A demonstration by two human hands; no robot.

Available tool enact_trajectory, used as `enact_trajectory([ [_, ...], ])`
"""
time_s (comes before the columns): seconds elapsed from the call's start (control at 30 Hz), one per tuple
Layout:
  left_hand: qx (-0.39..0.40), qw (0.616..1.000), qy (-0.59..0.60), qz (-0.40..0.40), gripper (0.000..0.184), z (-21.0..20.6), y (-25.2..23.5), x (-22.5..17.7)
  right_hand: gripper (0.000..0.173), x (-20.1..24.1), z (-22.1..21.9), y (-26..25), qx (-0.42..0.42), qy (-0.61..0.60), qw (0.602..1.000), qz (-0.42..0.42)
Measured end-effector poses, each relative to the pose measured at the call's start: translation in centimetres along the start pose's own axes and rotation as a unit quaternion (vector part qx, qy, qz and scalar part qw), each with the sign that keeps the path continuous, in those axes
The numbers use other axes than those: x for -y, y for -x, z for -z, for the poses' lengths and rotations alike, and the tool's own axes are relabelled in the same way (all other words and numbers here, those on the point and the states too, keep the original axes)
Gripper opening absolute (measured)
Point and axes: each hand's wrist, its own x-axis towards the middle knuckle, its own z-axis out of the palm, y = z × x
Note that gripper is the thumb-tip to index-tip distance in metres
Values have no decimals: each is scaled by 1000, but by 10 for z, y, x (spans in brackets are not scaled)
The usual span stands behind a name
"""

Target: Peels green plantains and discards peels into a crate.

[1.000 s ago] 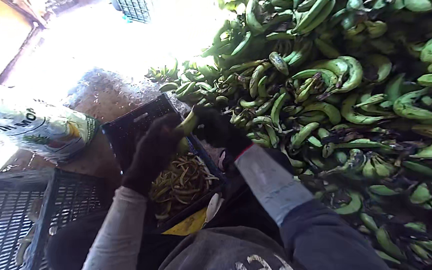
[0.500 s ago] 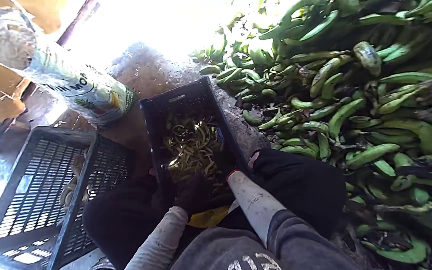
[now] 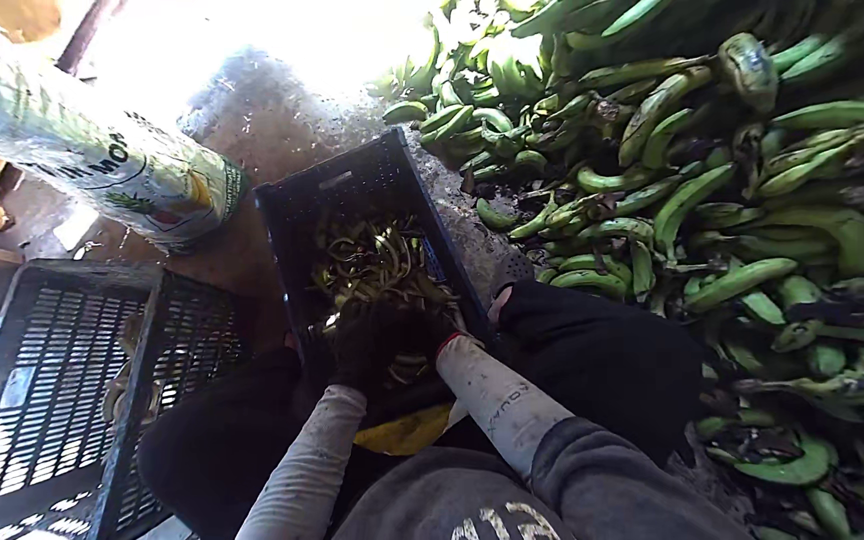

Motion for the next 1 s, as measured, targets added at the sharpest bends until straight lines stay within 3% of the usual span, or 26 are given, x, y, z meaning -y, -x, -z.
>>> enact_trajectory([
  [0.13,138,984,11,111,57,-1,11,-9,44,-8,-15,-10,-54,-41,993,-98],
  [0.2,213,969,29,125,56,-3,23,-7,50,-22,-15,-26,-129,-90,969,-193],
  [0.27,231,962,102,107,53,2,39,-1,55,-47,-2,-35,-207,-95,946,-232],
  [0.37,143,936,316,51,40,11,47,21,63,-57,14,-32,-241,-83,938,-234],
  [0.47,7,879,477,5,38,14,34,34,61,-38,16,-27,-206,-83,962,-156],
  [0.53,-45,820,570,-10,38,13,28,35,46,-25,10,-13,-129,-171,975,-54],
  [0.6,-55,787,615,-11,41,8,24,36,42,-29,-6,-21,-79,-315,946,24],
  [0.67,-64,825,561,20,46,1,21,35,50,-21,-9,-28,-81,-385,919,16],
  [0.73,-75,895,431,92,50,-5,17,30,46,-5,-3,-25,-139,-302,943,10],
  [0.77,-65,912,387,119,51,-6,17,27,44,1,-3,-23,-169,-246,954,3],
  [0.87,-13,926,343,160,58,-3,19,16,37,11,-7,-16,-190,-191,962,-49],
  [1.0,87,932,305,175,64,7,22,9,37,8,-9,-27,-217,-310,914,-148],
])
